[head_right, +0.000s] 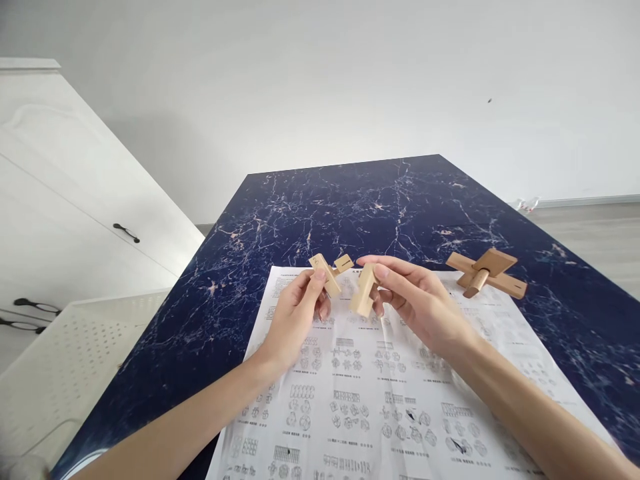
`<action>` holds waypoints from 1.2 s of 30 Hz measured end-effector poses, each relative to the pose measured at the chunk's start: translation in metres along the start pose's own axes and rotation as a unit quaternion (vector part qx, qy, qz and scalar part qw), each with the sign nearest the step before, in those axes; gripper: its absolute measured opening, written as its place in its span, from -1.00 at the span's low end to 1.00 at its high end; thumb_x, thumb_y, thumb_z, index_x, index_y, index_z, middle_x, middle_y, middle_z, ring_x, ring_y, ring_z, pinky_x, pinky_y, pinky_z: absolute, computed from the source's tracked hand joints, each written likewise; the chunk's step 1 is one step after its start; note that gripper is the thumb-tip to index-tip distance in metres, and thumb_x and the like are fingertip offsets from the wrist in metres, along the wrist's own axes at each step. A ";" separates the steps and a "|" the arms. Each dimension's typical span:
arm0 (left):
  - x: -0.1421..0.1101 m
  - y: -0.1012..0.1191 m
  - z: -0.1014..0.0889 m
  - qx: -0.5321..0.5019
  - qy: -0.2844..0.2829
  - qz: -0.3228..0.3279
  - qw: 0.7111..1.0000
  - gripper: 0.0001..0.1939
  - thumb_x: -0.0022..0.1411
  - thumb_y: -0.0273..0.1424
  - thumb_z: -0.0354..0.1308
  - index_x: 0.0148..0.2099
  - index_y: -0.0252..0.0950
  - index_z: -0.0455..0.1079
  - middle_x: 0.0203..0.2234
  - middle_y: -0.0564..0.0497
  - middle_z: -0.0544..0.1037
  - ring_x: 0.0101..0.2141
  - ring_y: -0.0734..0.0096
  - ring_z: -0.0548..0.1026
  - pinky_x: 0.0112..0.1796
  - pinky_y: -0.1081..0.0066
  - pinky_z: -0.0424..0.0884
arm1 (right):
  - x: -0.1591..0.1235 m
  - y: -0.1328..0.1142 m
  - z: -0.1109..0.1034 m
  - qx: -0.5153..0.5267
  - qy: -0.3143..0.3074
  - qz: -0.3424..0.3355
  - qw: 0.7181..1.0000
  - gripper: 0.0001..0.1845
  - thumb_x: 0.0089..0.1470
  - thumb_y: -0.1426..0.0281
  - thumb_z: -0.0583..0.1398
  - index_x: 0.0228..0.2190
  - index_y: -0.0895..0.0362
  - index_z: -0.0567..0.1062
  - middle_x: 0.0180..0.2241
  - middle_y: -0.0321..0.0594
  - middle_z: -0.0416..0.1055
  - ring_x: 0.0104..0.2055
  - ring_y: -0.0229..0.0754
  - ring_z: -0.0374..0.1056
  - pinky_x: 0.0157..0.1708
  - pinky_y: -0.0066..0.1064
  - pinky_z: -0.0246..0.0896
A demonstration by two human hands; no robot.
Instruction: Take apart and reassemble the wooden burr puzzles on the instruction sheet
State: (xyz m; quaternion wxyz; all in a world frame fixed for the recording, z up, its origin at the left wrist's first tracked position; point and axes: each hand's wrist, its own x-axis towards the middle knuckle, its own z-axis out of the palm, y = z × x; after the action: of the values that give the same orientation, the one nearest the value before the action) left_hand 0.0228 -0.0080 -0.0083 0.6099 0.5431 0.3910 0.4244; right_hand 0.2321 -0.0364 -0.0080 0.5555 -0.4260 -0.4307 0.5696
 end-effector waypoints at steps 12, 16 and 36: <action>-0.001 0.003 0.004 0.000 -0.008 -0.003 1.000 -0.62 0.49 -0.06 0.21 -0.14 -0.31 0.44 -0.22 -0.05 0.57 -0.50 0.56 0.42 -0.42 0.42 0.33 | 0.008 0.009 -0.005 0.027 0.057 -0.059 0.996 -0.65 0.19 0.02 0.45 -0.24 0.03 0.67 -0.32 -0.26 0.57 -0.28 -0.26 0.55 -0.21 -0.52 0.58; -0.001 0.003 0.005 -0.026 -0.011 -0.010 1.000 -0.63 0.46 -0.08 0.27 -0.04 -0.33 0.45 -0.02 -0.18 0.63 -0.50 0.55 0.51 -0.40 0.40 0.43 | 0.007 0.007 -0.004 0.015 0.078 -0.049 0.996 -0.57 0.22 -0.04 0.41 -0.34 0.06 0.58 -0.38 -0.26 0.51 -0.40 -0.24 0.49 -0.33 -0.44 0.55; -0.005 0.009 0.008 0.003 -0.018 -0.034 0.999 -0.64 0.43 -0.15 0.33 0.03 -0.35 0.53 -0.06 -0.20 0.69 -0.46 0.50 0.58 -0.39 0.41 0.49 | -0.014 0.001 0.024 -0.234 0.100 -0.216 0.943 -0.82 0.42 0.24 0.28 -0.03 0.01 0.58 -0.39 -0.30 0.53 -0.48 -0.23 0.48 -0.47 -0.37 0.49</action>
State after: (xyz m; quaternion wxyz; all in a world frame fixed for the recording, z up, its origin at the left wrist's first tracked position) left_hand 0.0276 -0.0144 0.0013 0.6295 0.5386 0.3996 0.3924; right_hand 0.2090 -0.0513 -0.0029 0.5900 -0.4954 -0.5759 0.2735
